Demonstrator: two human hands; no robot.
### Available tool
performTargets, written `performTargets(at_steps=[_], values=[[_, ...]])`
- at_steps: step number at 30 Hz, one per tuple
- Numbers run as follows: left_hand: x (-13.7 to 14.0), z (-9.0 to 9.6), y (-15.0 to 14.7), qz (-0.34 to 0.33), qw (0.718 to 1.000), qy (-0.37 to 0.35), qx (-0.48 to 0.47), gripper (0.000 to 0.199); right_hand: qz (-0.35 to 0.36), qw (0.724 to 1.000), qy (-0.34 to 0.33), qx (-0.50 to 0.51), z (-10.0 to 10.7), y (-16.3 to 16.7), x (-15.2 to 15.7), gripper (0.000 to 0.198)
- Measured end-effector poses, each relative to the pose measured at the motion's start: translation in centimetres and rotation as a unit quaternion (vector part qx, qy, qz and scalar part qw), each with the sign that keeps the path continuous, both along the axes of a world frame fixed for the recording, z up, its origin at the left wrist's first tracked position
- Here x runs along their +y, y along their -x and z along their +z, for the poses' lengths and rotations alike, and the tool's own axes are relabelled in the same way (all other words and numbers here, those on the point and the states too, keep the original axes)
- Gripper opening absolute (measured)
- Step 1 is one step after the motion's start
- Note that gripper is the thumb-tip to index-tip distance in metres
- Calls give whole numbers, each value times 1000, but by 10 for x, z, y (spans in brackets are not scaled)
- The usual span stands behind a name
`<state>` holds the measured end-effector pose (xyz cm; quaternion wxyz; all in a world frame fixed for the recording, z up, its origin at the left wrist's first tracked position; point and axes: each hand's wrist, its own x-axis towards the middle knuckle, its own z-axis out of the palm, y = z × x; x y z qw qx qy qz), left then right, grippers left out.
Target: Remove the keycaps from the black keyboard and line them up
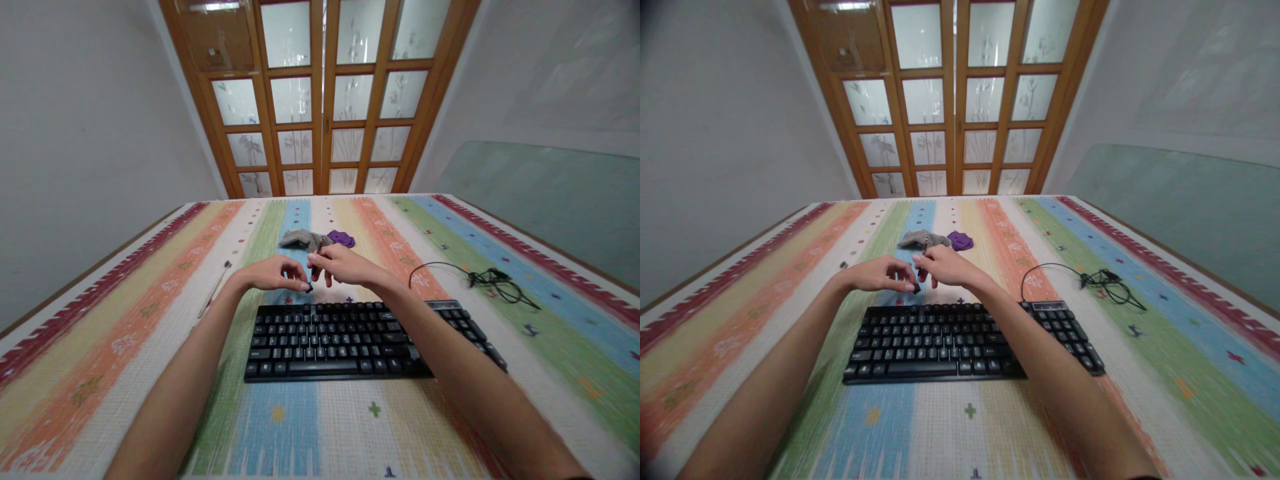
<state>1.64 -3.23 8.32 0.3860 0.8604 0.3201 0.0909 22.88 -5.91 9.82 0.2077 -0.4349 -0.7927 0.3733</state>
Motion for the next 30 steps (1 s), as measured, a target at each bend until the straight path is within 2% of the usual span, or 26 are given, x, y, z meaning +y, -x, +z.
performTargets(at_steps=[4, 12, 22, 30], values=[[0, 0, -3, -2, 1000, 0, 25, 33, -4, 999, -33, -21, 5, 0, -3, 36], [-1, 1, -3, -7, 1000, 4, 3, 34, 3, 997, -65, -33, 11, -1, -8, 38], [3, -6, 3, 11, 996, 69, -59, 32, 48, 994, -91, -24, 9, -4, -5, 34], [4, -8, 1, 31, 997, 35, -63, 32, 47, 994, -90, -30, 5, -2, -3, 27]])
